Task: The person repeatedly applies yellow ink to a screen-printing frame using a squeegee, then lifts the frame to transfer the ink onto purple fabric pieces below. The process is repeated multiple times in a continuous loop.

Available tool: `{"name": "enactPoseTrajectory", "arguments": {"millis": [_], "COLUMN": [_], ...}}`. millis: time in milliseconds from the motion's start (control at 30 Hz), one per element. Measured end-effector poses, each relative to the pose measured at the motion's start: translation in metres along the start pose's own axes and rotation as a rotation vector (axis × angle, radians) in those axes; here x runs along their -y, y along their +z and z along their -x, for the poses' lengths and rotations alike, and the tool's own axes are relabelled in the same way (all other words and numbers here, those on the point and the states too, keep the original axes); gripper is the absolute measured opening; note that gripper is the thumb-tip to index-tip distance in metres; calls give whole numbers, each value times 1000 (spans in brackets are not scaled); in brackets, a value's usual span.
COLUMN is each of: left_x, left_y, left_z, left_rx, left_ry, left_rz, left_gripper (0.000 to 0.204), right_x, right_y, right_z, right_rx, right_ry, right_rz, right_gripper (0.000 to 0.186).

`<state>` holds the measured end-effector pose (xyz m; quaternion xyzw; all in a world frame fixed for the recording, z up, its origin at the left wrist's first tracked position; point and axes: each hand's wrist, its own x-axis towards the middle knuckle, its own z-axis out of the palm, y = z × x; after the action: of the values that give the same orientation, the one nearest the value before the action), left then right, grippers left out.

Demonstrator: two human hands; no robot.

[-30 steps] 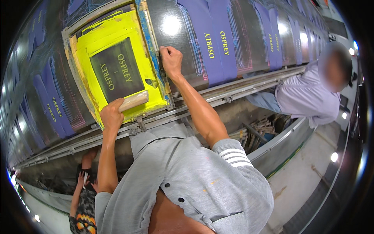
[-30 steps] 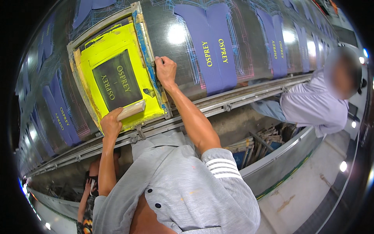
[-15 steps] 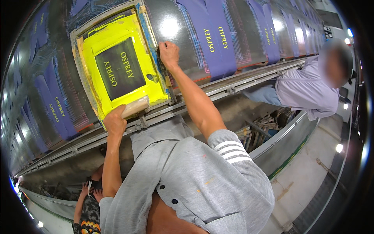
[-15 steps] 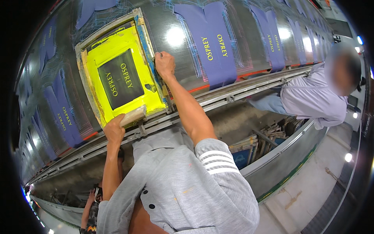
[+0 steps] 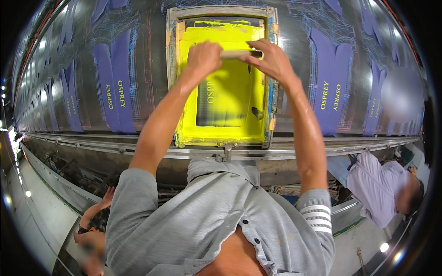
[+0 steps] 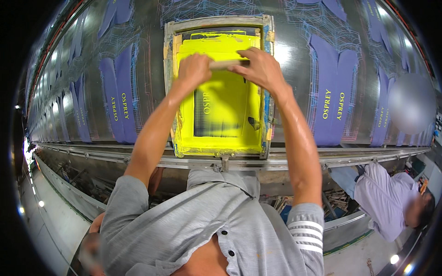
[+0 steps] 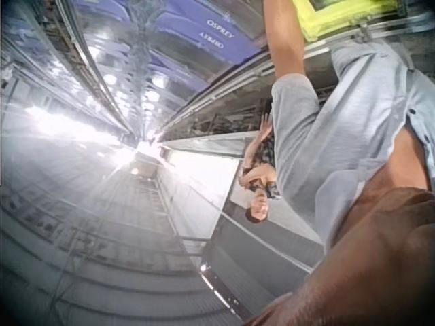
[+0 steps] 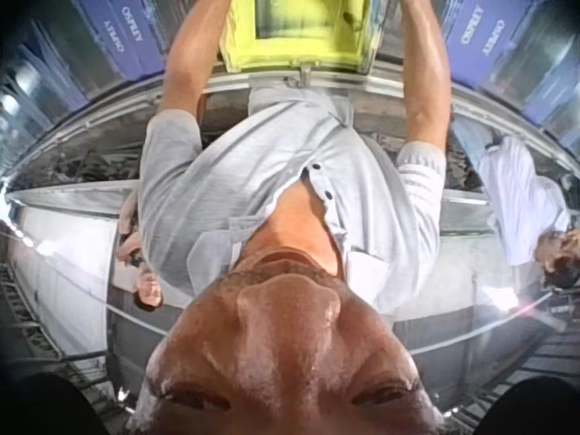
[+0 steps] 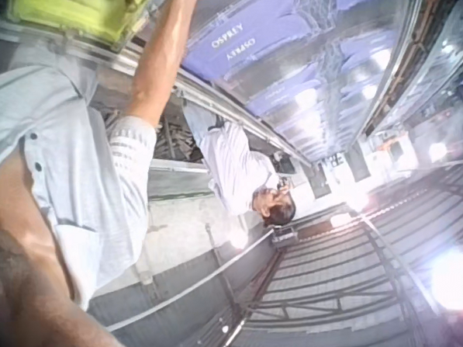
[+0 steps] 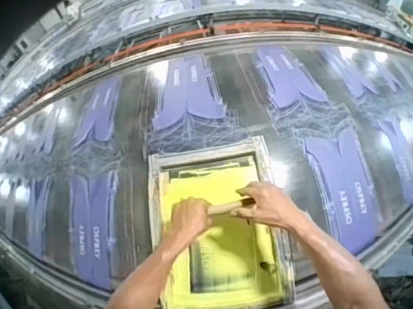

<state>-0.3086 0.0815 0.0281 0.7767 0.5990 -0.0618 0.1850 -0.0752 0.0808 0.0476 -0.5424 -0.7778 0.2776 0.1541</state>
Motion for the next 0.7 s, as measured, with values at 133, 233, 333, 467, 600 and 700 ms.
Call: {"name": "enactPoseTrajectory", "arguments": {"millis": [133, 233, 333, 467, 600, 700], "left_x": [8, 9, -8, -5, -2, 9], "left_y": [-13, 3, 32, 80, 85, 55], "left_z": [-50, -25, 58, 179, 212, 150], "left_rx": [-19, -29, -126, -153, -77, 76], "left_ry": [79, 63, 75, 110, 110, 32], "left_rz": [-52, -66, 65, 229, 264, 139], "left_gripper": [30, 31, 13, 10, 14, 14], "right_x": [-4, 0, 18, 82, 99, 80], "right_y": [17, 45, 73, 113, 124, 102], "right_z": [-62, -47, 29, 138, 165, 100], "right_rx": [294, 204, 100, 92, 179, 340], "right_ry": [-74, -84, -179, -185, -154, -18], "right_rz": [292, 350, 267, 247, 240, 274], "right_gripper": [21, 14, 10, 5, 4, 11]}}
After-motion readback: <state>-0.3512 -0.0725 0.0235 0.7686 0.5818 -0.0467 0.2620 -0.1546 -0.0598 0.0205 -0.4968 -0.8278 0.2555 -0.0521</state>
